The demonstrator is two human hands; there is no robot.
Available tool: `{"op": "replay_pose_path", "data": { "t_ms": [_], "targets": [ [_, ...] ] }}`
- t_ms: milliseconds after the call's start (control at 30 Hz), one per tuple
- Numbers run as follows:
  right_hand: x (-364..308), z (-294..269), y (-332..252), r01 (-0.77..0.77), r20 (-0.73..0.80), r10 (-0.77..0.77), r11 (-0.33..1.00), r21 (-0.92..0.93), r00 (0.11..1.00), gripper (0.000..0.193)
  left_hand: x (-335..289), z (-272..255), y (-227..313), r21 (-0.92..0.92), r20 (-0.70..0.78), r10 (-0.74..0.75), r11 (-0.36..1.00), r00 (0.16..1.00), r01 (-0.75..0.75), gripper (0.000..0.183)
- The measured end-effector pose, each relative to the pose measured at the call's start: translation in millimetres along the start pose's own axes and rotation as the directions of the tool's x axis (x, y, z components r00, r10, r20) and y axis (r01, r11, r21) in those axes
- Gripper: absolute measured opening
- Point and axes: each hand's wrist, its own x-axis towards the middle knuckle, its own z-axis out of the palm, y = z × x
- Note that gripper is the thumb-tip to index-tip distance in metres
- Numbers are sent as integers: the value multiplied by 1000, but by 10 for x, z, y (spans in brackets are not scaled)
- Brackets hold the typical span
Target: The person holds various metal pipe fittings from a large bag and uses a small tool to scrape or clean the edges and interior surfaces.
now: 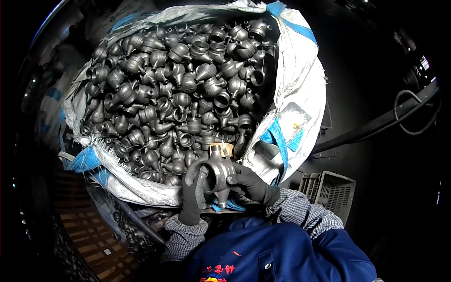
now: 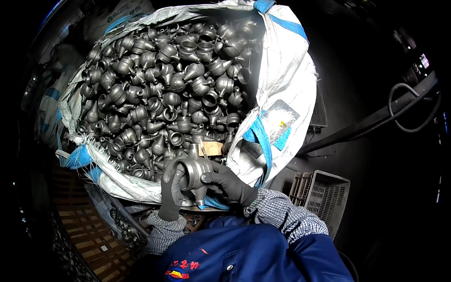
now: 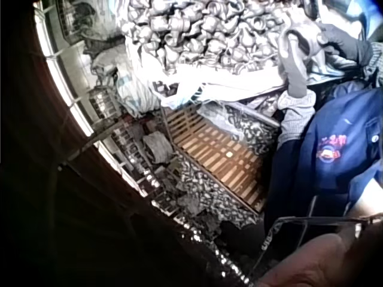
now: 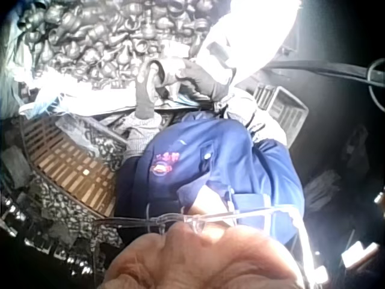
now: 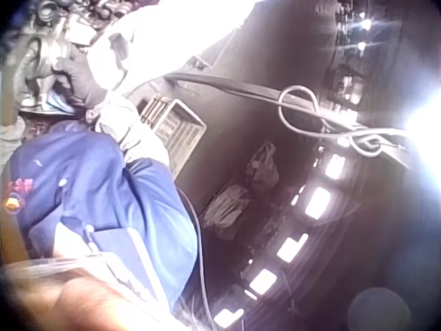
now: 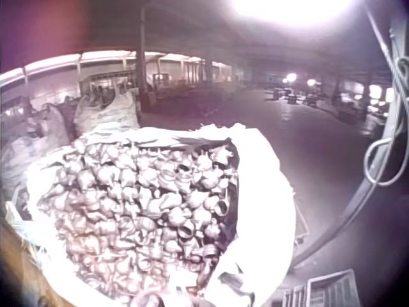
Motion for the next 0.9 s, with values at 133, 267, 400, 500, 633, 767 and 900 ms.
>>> {"op": "replay_pose_path", "data": {
  "t_ms": [133, 267, 400, 500, 633, 767, 900],
  "targets": [
    [-3, -31, 18, 70, -78, -70, 998, -10, 994, 67, -85, -61, 147, 223, -101, 240, 951, 966, -213, 38],
    [70, -114, 56, 116, -144, -150, 969, -220, 978, 71, -340, -100, 261, -7, 63, -67, 998, 996, 68, 43],
    [98, -122, 95, 104, -167, -184, 911, -399, 969, 78, -401, 13, 180, -51, 92, -170, 983, 981, 175, 47],
    [57, -86, 51, 58, -173, -204, 790, -610, 964, 85, -379, 1, -47, -364, 200, -279, 869, 939, 335, 47],
    [16, -68, 1, 143, -72, -345, 560, -816, 936, 82, -383, -43, -203, -604, 211, -204, 742, 956, 291, 49],
    [-115, -14, -87, 72, -219, -351, 655, -752, 911, 59, -356, -86, -228, -694, 230, -88, 683, 969, 227, 40],
    [-348, 138, -147, 202, -55, -384, 594, -778, 921, 44, -362, -157, -248, -717, 206, -80, 666, 975, 206, 43]
  ]
}}
